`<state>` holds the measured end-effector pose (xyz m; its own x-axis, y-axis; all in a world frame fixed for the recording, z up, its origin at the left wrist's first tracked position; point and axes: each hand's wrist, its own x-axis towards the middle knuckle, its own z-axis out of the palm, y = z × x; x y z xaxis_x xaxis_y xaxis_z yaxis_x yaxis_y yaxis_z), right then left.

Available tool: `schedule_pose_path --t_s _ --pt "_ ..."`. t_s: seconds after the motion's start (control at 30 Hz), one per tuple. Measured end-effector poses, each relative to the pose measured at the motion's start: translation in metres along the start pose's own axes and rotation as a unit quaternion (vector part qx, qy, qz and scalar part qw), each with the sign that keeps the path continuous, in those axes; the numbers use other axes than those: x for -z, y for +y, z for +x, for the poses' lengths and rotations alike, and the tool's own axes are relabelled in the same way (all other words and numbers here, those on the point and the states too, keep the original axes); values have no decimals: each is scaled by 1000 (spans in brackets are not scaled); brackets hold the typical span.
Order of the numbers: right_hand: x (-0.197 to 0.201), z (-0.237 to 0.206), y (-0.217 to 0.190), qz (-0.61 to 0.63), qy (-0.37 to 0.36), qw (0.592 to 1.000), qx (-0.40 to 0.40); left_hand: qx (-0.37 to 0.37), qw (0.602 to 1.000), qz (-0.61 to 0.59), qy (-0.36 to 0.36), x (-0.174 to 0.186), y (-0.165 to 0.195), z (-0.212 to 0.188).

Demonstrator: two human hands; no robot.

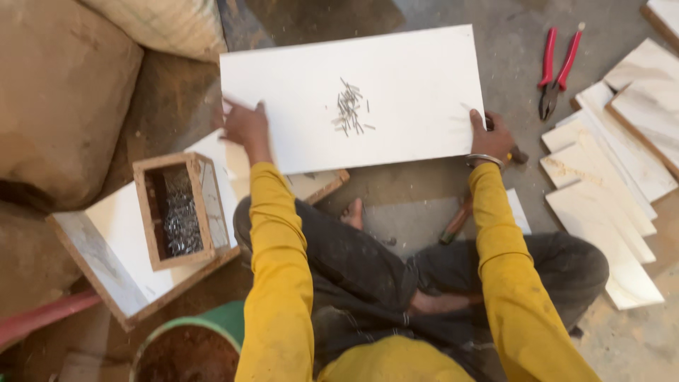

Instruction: The person sits on the floor, pours nails from a wooden box onto a white board, spreads the nails across the board by hand, then picks up nails one at a time and hammers them into the board using a hammer.

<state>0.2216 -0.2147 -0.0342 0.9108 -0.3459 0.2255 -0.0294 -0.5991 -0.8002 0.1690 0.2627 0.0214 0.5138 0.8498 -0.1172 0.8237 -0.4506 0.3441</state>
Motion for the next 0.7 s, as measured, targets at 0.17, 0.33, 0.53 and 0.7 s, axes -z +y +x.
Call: schedule_pose_path --t_s 0.17,0.33,0.53,0.7 --pt "-10 45 -5 -70 19 997 -6 165 965 -164 -123 0 -19 14" --pt "-23 81 -9 -62 106 992 -4 166 966 -161 -116 -11 -17 2" --pt "-32 -7 -1 115 120 985 -36 105 982 -103 -119 -8 -14 -8" --pt "-65 -148 -48 554 -208 776 -218 139 965 -105 -195 -14 -11 -22"
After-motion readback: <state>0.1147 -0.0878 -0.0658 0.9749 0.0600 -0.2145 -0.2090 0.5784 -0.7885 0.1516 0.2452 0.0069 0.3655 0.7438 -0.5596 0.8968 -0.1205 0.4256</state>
